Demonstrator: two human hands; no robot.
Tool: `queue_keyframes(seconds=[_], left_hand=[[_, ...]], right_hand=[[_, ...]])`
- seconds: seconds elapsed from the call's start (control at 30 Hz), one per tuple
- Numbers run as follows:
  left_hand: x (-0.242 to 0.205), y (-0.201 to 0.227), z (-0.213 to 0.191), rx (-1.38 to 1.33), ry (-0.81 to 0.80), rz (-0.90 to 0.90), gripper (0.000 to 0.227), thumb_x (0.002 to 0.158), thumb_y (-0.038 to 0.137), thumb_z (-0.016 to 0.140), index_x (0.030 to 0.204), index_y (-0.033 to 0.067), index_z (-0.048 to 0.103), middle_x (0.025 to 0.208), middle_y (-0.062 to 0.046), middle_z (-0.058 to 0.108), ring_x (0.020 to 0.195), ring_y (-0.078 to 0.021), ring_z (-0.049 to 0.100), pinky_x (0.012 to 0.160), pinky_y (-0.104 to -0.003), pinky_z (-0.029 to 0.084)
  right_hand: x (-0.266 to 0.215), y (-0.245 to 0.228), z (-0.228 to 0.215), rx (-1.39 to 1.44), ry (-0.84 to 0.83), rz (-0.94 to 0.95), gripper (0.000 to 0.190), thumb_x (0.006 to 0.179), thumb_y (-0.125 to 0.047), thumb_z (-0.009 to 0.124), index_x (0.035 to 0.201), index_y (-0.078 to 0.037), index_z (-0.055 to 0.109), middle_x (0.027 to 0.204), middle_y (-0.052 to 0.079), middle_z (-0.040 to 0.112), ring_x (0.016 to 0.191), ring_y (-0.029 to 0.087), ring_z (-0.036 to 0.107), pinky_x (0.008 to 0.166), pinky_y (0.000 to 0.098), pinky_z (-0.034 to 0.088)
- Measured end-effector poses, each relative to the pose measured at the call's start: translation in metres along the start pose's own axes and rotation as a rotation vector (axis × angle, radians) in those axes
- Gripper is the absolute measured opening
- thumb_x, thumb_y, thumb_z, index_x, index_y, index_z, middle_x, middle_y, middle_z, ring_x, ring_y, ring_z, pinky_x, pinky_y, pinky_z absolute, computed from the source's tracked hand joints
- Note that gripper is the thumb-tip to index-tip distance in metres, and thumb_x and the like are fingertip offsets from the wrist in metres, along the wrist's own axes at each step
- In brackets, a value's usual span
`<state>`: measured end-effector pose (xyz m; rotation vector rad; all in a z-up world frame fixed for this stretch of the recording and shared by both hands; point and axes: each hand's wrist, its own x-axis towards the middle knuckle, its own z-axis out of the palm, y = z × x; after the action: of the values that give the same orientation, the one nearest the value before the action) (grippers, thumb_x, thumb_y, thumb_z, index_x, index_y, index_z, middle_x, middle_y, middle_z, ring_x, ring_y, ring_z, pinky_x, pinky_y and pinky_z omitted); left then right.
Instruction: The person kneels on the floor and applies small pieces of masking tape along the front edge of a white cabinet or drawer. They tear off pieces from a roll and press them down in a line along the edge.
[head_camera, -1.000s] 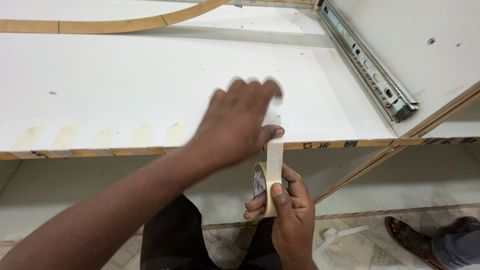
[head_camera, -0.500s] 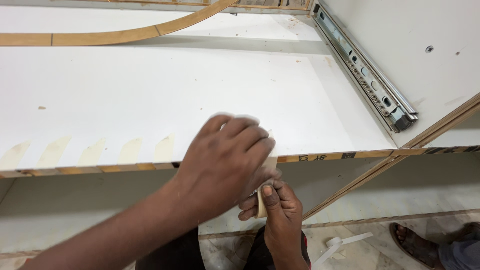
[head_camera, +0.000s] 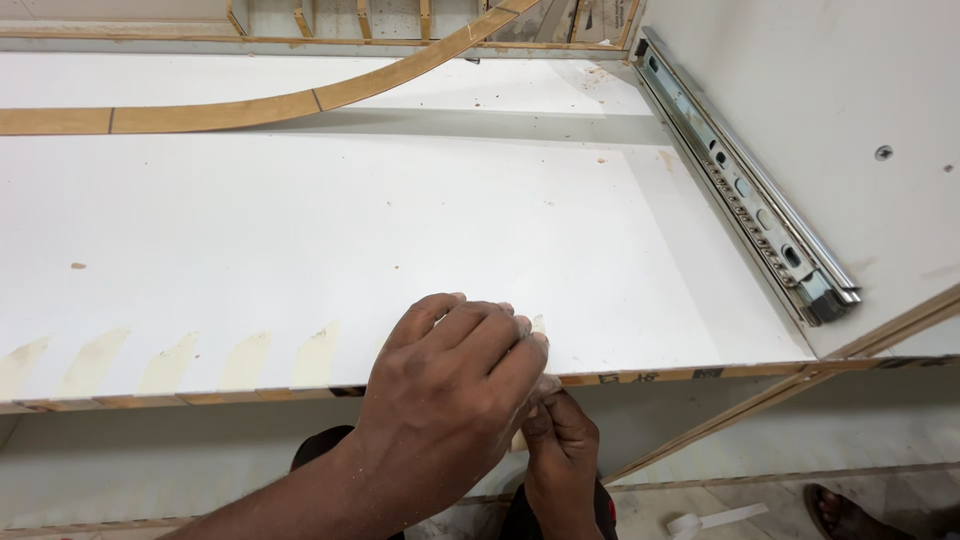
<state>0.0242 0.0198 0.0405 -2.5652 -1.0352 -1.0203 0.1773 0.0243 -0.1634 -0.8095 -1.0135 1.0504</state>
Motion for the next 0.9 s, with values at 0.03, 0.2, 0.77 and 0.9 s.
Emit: queue_keyframes(seconds=[0.03,0.2,0.77,0.9], left_hand=[[0.001,-0.001,0.001,0.004,0.021,0.004,0.018,0.092,0.015,0.073,0.104,0.0027,0.073,0.097,-0.012,0.073,0.102,-0.0268,0.071,0.099,-0.052,0.048],[-0.001,0.0,0.002,-0.022,0.001,-0.029,0.018,0.091,0.016,0.074,0.104,0.004,0.074,0.099,-0.012,0.074,0.105,-0.0273,0.071,0.104,-0.056,0.045],[-0.005,-0.013,-0.009,-0.081,-0.155,-0.001,0.033,0.089,0.019,0.072,0.12,0.0055,0.071,0.121,-0.012,0.071,0.124,-0.0274,0.063,0.114,-0.061,0.034],[-0.008,-0.007,-0.004,-0.069,-0.105,-0.022,0.041,0.087,0.019,0.073,0.125,0.0074,0.068,0.126,-0.011,0.071,0.13,-0.0276,0.061,0.116,-0.061,0.034]], right_hand=[[0.004,0.003,-0.002,-0.001,-0.004,-0.015,0.025,0.103,-0.02,0.061,0.098,0.002,0.073,0.082,0.002,0.069,0.074,0.008,0.056,0.066,0.0259,0.047],[0.005,0.009,-0.006,0.013,-0.014,-0.012,0.024,0.104,-0.019,0.064,0.096,0.003,0.072,0.082,0.003,0.066,0.074,0.008,0.053,0.065,0.0264,0.045],[0.003,-0.013,-0.004,0.071,-0.098,0.062,0.03,0.1,-0.022,0.066,0.09,0.006,0.071,0.073,0.013,0.072,0.065,0.019,0.067,0.062,0.0326,0.055],[0.003,0.026,-0.02,0.031,-0.01,0.076,0.026,0.101,-0.016,0.07,0.085,0.006,0.072,0.073,0.011,0.069,0.068,0.015,0.06,0.062,0.0322,0.051]])
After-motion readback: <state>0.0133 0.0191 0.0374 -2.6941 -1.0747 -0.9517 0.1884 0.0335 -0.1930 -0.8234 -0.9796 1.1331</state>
